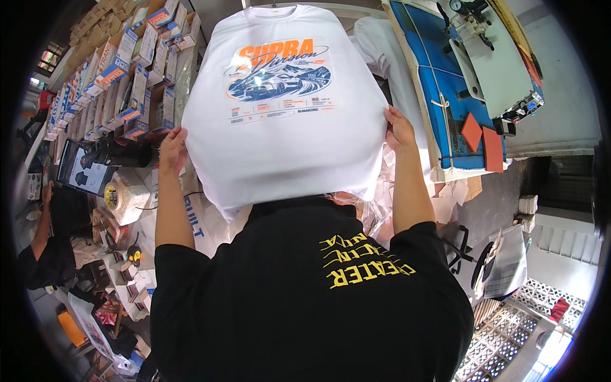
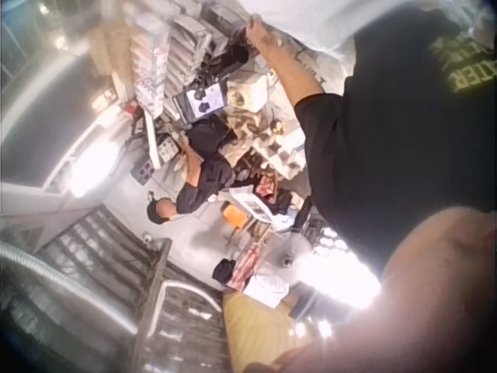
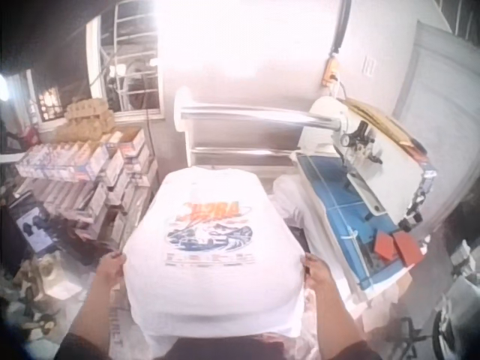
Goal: The person positions white t-shirts onto a flat surface, aligns large printed transfers onto them, and uses shears to trim excess material from the transfer sheets.
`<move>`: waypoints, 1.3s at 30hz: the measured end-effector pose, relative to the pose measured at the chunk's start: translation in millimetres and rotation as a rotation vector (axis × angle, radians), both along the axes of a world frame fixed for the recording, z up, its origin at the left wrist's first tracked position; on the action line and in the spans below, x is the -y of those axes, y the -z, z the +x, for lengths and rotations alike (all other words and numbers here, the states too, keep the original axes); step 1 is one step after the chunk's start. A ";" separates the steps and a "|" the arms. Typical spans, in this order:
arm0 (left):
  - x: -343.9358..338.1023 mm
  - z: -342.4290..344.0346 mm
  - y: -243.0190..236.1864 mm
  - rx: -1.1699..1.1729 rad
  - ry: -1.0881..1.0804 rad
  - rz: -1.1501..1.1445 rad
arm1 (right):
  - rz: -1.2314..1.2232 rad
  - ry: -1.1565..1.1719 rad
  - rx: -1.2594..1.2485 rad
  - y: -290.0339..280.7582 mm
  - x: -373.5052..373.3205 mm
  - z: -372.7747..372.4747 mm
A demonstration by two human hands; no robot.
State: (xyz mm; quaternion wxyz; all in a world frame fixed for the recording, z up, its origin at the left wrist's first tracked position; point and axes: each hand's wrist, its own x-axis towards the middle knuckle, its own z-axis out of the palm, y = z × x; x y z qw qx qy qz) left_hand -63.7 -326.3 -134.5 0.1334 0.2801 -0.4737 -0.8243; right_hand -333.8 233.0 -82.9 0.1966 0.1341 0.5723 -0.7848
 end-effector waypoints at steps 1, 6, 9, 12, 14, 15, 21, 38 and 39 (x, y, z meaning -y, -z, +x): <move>-1.1 3.0 -5.9 -0.004 -0.001 -0.027 | -0.005 -0.001 -0.008 0.6 -1.5 0.0; -10.7 -1.5 -24.2 0.042 -0.014 -0.230 | 0.043 0.051 -0.044 30.4 -29.0 -14.7; -7.2 10.3 -27.0 -0.027 0.040 -0.197 | -0.026 -0.020 0.009 11.9 -16.9 -6.6; -10.5 14.8 -36.2 -0.091 0.090 -0.220 | -0.003 -0.018 0.004 4.6 -14.8 -4.3; -12.2 16.7 -41.6 -0.106 0.093 -0.226 | 0.003 -0.025 0.009 4.1 -14.1 -5.0; -11.0 18.7 -43.0 -0.112 0.098 -0.234 | 0.010 -0.019 0.012 4.2 -12.6 -5.3; -18.5 14.9 -51.0 -0.092 0.070 -0.219 | 0.007 -0.004 0.015 0.2 -11.3 -1.5; 6.2 -6.0 -34.0 0.146 -0.023 -0.319 | 0.180 0.047 -0.040 -2.1 -4.2 4.7; 4.7 -5.3 -34.7 0.162 0.000 -0.546 | 0.369 0.021 -0.094 3.7 -7.6 2.3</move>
